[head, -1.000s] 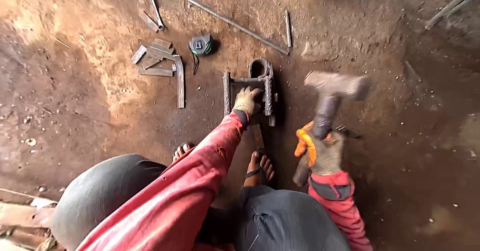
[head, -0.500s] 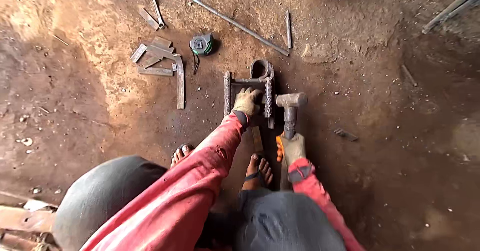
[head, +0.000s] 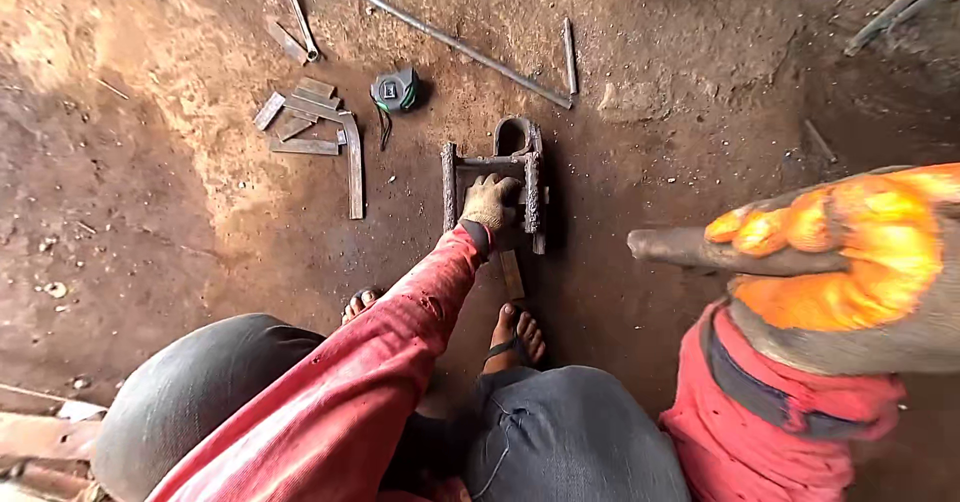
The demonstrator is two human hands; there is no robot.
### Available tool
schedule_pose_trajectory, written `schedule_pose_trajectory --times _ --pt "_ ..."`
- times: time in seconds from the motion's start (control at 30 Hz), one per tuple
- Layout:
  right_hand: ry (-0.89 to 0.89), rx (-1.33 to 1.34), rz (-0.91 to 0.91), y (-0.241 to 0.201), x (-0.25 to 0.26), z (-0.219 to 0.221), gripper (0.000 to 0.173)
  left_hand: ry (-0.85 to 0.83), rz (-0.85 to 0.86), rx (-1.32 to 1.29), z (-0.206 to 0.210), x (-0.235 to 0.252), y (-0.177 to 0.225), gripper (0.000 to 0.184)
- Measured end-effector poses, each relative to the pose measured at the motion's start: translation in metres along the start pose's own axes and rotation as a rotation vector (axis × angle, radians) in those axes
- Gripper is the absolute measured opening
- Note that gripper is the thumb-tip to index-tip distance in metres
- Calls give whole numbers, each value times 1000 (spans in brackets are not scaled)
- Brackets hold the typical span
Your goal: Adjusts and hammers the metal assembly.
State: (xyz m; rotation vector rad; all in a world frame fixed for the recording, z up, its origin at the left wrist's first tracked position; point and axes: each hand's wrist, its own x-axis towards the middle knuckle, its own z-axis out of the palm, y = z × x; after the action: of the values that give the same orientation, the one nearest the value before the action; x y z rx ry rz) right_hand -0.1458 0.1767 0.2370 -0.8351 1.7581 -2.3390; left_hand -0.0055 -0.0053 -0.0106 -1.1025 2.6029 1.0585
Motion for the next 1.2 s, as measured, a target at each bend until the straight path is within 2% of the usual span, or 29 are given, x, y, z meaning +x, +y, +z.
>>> schedule_pose_trajectory --times 0.07,0.1,0.17,0.2,0.23,0.3,0.37,0.4,0.47,0.6,0.67,0.73,0.77,0.83,0.87,0.93,0.97,1.0,1.07,1.13,1.2 --pt "26 -176 133 30 -37 5 14 -5 -2 5 0 0 1 48" --pt "13 -377 314 53 -67 1 17 -9 -3 7 0 0 1 48" --pt "-174 -788 896 99 -117 -8 27 -15 -11 13 -2 -1 1 48" --pt "-279 -871 1152 113 -132 -14 28 -18 -16 9 -1 -6 2 48" --pt "-306 -857 1284 118 -140 -18 27 -14 -13 -11 1 -11 3 49" --pt "-257 -716 1289 117 -127 -14 24 16 5 -29 -7 4 2 51" --pt "-180 -597 1258 85 -133 -22 21 -40 -1 -31 3 -16 -1 52" --pt "-137 -516 1172 77 -122 -21 21 -24 11 -22 6 -14 0 52" --pt "-99 -338 876 58 -96 -15 16 9 19 1 -1 2 1 50" --pt "-149 -52 292 8 -38 -19 12 1 -5 41 2 -3 1 49" --pt "-171 42 79 -4 -6 -26 8 10 -6 45 5 -4 1 49" --pt "-185 103 -52 3 12 -33 9 19 -8 55 5 -3 0 49" --pt "-111 89 -58 7 7 -21 6 18 -10 54 5 -3 0 49" --pt "24 -123 85 33 -33 -2 9 16 -5 43 5 -2 0 48" --pt "39 -336 260 55 -64 -1 12 18 -1 36 5 -1 1 48" --pt "-122 -753 888 98 -112 -6 27 11 -2 47 2 -2 0 47" --pt "-192 -805 1170 111 -123 -9 29 1 1 55 2 -6 1 47" --pt "-164 -749 1321 117 -127 -10 29 4 11 47 1 -7 2 48" --pt "-31 -552 1341 117 -112 -4 21 18 17 15 -11 7 2 49" --pt "47 -471 1277 88 -117 -15 18 -55 -14 3 -4 -11 1 51" --pt "53 -359 1015 73 -91 -16 17 15 21 25 -5 4 2 47"
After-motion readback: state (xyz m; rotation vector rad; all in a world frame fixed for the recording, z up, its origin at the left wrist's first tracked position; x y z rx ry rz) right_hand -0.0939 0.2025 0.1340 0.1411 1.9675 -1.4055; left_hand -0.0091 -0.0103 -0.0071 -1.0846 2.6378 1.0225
